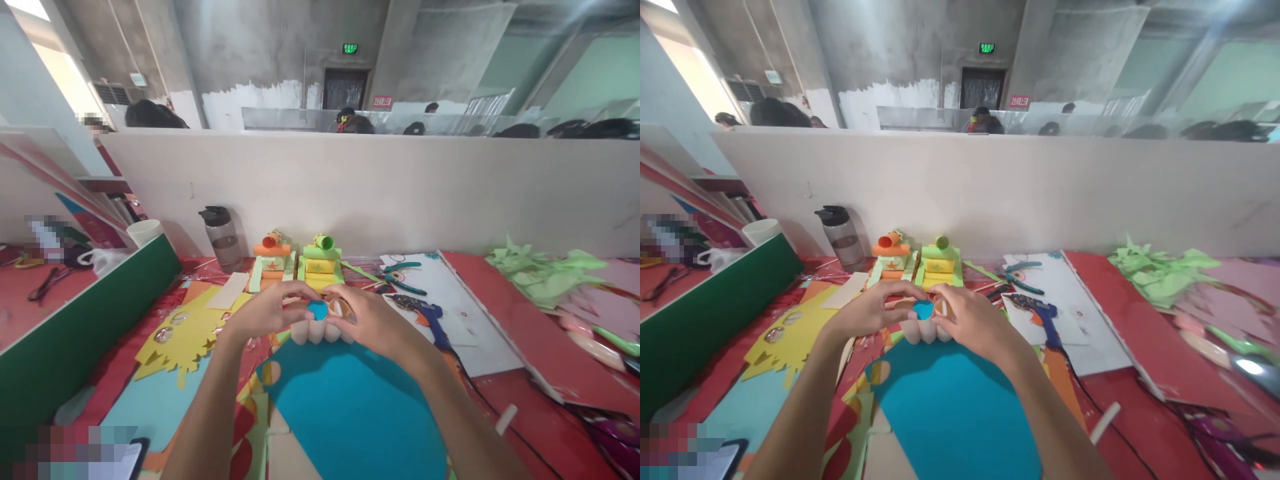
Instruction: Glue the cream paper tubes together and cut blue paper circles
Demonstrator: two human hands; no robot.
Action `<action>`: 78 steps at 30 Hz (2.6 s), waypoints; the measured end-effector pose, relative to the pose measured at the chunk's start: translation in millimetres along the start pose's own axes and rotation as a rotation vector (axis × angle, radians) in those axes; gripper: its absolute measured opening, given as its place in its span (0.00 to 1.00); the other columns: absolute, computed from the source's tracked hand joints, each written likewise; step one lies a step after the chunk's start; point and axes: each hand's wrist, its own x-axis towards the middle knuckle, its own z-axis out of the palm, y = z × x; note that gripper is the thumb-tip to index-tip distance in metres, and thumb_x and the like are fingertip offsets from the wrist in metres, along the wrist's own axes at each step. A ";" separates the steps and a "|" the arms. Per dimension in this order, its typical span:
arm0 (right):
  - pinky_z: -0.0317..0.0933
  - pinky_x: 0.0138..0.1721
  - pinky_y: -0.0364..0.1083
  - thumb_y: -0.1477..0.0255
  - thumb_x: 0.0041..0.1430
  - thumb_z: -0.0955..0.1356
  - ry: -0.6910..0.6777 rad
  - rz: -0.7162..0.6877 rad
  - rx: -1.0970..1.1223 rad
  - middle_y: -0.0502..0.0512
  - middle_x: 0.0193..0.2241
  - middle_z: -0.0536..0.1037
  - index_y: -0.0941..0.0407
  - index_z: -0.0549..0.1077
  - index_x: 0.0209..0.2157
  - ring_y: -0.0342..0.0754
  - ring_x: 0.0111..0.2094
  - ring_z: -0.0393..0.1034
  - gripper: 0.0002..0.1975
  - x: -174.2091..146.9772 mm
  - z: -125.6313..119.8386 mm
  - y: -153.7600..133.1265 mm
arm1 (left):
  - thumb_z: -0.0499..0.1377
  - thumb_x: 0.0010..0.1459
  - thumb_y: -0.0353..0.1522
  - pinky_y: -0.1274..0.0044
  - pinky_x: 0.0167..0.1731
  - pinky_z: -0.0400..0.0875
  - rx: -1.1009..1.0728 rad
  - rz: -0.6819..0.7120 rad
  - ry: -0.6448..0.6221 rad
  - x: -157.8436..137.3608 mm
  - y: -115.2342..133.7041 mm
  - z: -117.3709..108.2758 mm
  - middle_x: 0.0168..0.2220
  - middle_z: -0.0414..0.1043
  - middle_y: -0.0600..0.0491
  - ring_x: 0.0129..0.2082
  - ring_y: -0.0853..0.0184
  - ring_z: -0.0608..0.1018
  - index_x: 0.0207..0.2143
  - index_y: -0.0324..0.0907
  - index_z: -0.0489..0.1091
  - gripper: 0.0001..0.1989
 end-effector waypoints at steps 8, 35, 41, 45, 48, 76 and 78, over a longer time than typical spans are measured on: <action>0.68 0.46 0.48 0.69 0.63 0.69 -0.005 0.000 0.002 0.55 0.51 0.79 0.48 0.69 0.57 0.53 0.49 0.76 0.21 -0.5 -0.5 0.3 | 0.61 0.61 0.36 0.70 0.50 0.69 0.052 -0.005 0.004 1.6 4.8 2.2 0.50 0.75 0.49 0.49 0.60 0.76 0.45 0.45 0.73 0.11; 0.65 0.48 0.49 0.69 0.63 0.68 -0.057 0.045 0.019 0.55 0.52 0.78 0.48 0.69 0.58 0.54 0.50 0.74 0.21 0.5 -1.3 -0.1 | 0.62 0.59 0.36 0.74 0.45 0.69 0.191 -0.074 -0.038 1.9 10.8 4.1 0.46 0.76 0.55 0.45 0.64 0.77 0.43 0.48 0.71 0.09; 0.65 0.47 0.49 0.68 0.63 0.69 -0.057 0.054 0.045 0.55 0.53 0.77 0.47 0.69 0.56 0.54 0.51 0.74 0.20 0.8 0.2 2.1 | 0.62 0.60 0.34 0.73 0.47 0.70 0.223 -0.040 -0.040 1.6 11.3 2.0 0.48 0.76 0.54 0.46 0.63 0.77 0.44 0.48 0.73 0.09; 0.64 0.49 0.49 0.68 0.61 0.70 -0.058 0.048 0.055 0.54 0.53 0.77 0.47 0.70 0.56 0.55 0.52 0.73 0.22 -0.1 -1.5 6.8 | 0.61 0.60 0.33 0.73 0.47 0.70 0.290 -0.005 -0.045 0.2 13.9 0.2 0.49 0.76 0.52 0.47 0.63 0.77 0.45 0.48 0.72 0.11; 0.64 0.48 0.49 0.69 0.60 0.71 -0.064 0.056 0.053 0.54 0.52 0.78 0.47 0.70 0.56 0.54 0.51 0.74 0.22 -0.8 -2.8 9.2 | 0.60 0.60 0.32 0.73 0.45 0.70 0.364 0.019 -0.036 0.0 15.9 -0.1 0.47 0.78 0.53 0.45 0.63 0.78 0.43 0.47 0.72 0.08; 0.68 0.44 0.49 0.62 0.63 0.66 0.112 0.257 0.643 0.57 0.44 0.77 0.53 0.67 0.46 0.53 0.46 0.73 0.13 112.7 132.9 -41.1 | 0.49 0.69 0.40 0.77 0.29 0.63 0.356 0.011 0.572 -50.0 30.8 -53.3 0.24 0.70 0.58 0.24 0.69 0.71 0.41 0.45 0.64 0.10; 0.66 0.49 0.51 0.65 0.60 0.69 0.081 0.244 0.563 0.57 0.48 0.76 0.52 0.68 0.48 0.56 0.51 0.70 0.15 115.1 139.2 -43.0 | 0.49 0.68 0.39 0.77 0.29 0.62 0.397 -0.049 0.483 -52.2 29.9 -54.6 0.23 0.70 0.58 0.23 0.68 0.71 0.42 0.45 0.65 0.10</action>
